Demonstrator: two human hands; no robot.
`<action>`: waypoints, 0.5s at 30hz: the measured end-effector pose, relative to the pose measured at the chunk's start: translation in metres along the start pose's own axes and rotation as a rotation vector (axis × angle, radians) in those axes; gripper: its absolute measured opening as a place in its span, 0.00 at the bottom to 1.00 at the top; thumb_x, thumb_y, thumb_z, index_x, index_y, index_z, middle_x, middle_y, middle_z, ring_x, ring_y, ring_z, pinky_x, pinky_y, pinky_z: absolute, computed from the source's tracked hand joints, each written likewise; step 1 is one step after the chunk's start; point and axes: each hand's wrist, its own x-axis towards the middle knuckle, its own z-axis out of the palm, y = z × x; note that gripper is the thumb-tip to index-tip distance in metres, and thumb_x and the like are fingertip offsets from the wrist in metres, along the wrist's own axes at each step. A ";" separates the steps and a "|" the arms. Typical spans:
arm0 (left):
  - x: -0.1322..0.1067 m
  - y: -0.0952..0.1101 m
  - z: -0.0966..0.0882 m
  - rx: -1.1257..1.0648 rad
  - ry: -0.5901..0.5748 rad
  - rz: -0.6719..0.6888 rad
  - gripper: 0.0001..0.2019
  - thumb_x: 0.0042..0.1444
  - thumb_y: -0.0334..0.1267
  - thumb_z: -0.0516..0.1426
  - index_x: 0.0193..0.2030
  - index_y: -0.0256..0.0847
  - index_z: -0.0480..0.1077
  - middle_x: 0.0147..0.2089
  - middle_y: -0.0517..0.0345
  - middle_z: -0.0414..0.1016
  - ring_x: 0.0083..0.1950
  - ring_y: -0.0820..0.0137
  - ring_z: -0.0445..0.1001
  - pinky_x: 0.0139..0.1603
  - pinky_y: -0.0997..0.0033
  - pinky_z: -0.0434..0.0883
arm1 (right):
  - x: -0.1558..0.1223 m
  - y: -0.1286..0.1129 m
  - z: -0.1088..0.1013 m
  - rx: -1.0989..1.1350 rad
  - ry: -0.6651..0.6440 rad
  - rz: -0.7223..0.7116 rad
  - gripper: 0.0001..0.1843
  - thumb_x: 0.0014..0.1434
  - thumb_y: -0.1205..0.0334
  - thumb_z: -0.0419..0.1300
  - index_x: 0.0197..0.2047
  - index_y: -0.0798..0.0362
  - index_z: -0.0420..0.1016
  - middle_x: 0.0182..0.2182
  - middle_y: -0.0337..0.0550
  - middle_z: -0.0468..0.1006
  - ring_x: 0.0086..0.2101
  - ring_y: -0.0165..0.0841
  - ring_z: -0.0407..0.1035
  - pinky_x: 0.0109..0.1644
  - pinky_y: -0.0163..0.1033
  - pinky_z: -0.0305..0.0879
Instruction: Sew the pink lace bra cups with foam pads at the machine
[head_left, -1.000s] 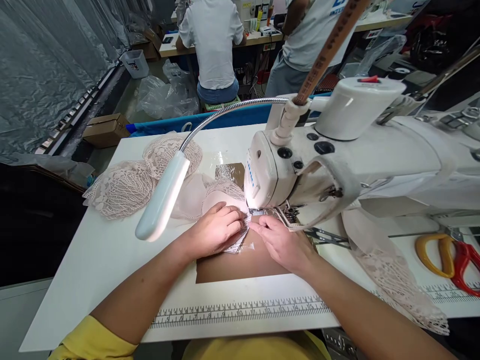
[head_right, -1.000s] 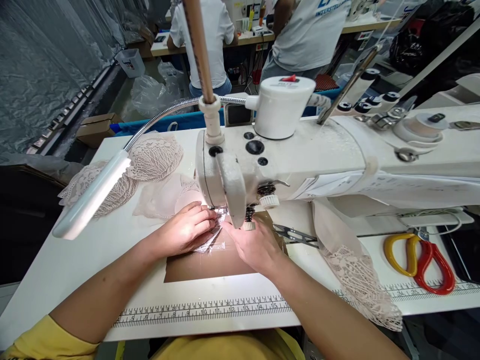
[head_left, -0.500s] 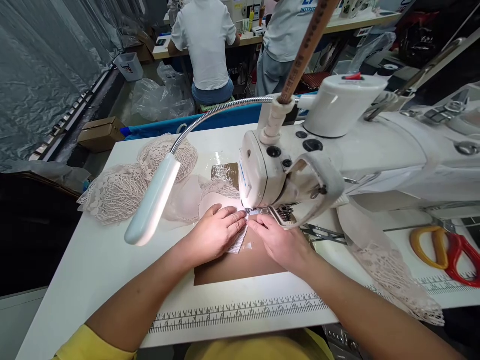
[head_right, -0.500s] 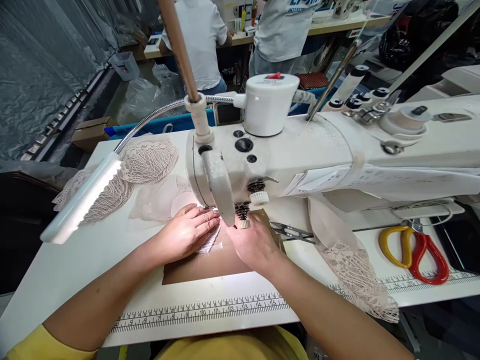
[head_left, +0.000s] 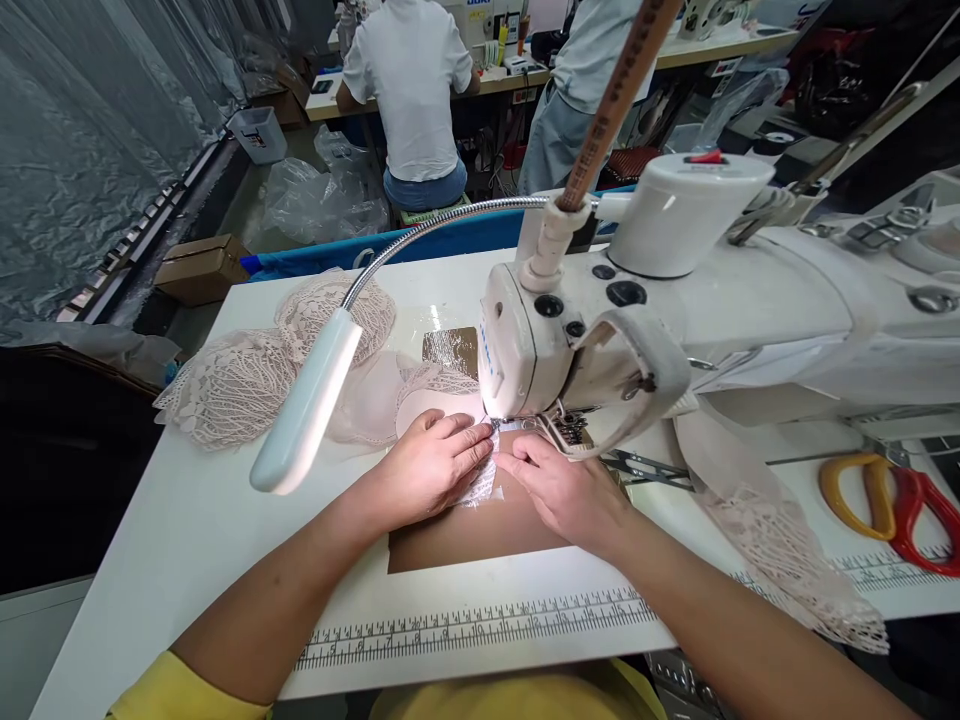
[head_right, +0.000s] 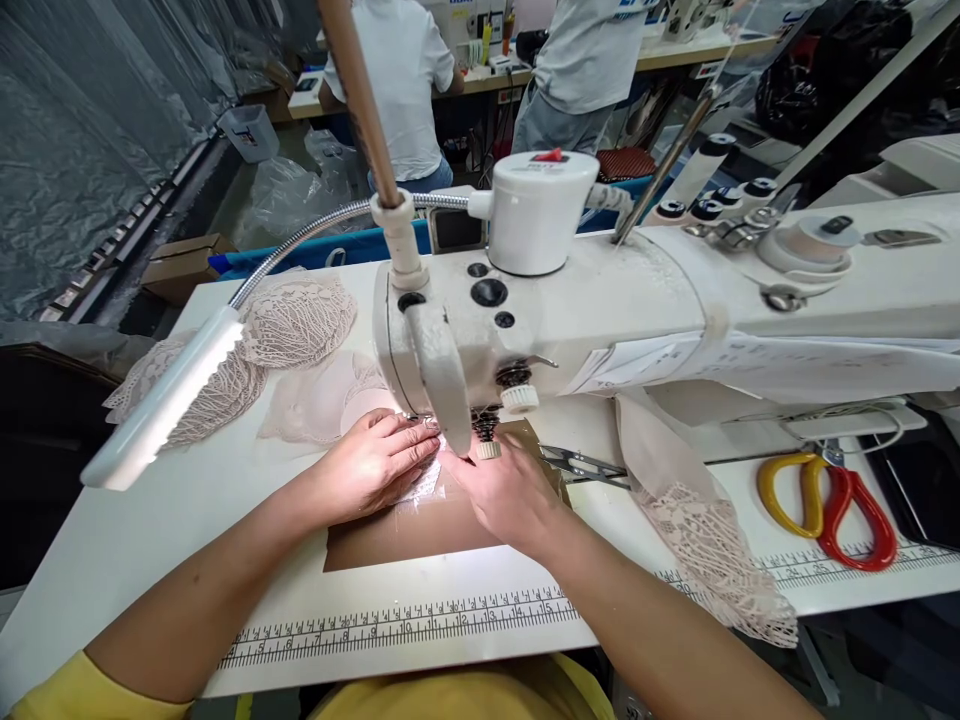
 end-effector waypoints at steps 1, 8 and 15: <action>0.000 0.000 0.000 -0.001 -0.003 -0.007 0.16 0.64 0.33 0.50 0.56 0.36 0.68 0.60 0.48 0.69 0.56 0.59 0.66 0.51 0.58 0.65 | 0.000 -0.001 -0.001 -0.003 -0.007 -0.002 0.25 0.52 0.76 0.51 0.47 0.46 0.78 0.37 0.44 0.75 0.28 0.30 0.62 0.30 0.35 0.56; 0.005 0.007 0.002 -0.040 0.015 -0.086 0.18 0.65 0.37 0.47 0.57 0.35 0.68 0.58 0.44 0.71 0.55 0.58 0.67 0.50 0.56 0.64 | 0.001 -0.002 0.002 -0.040 0.010 0.062 0.26 0.53 0.77 0.50 0.48 0.46 0.78 0.39 0.43 0.77 0.31 0.31 0.65 0.32 0.35 0.57; 0.004 0.004 0.002 -0.009 0.015 -0.107 0.20 0.65 0.40 0.47 0.58 0.33 0.67 0.57 0.42 0.71 0.54 0.55 0.67 0.50 0.55 0.64 | -0.003 0.002 0.009 -0.021 0.000 0.129 0.25 0.55 0.74 0.51 0.53 0.46 0.74 0.42 0.44 0.77 0.34 0.33 0.67 0.33 0.36 0.59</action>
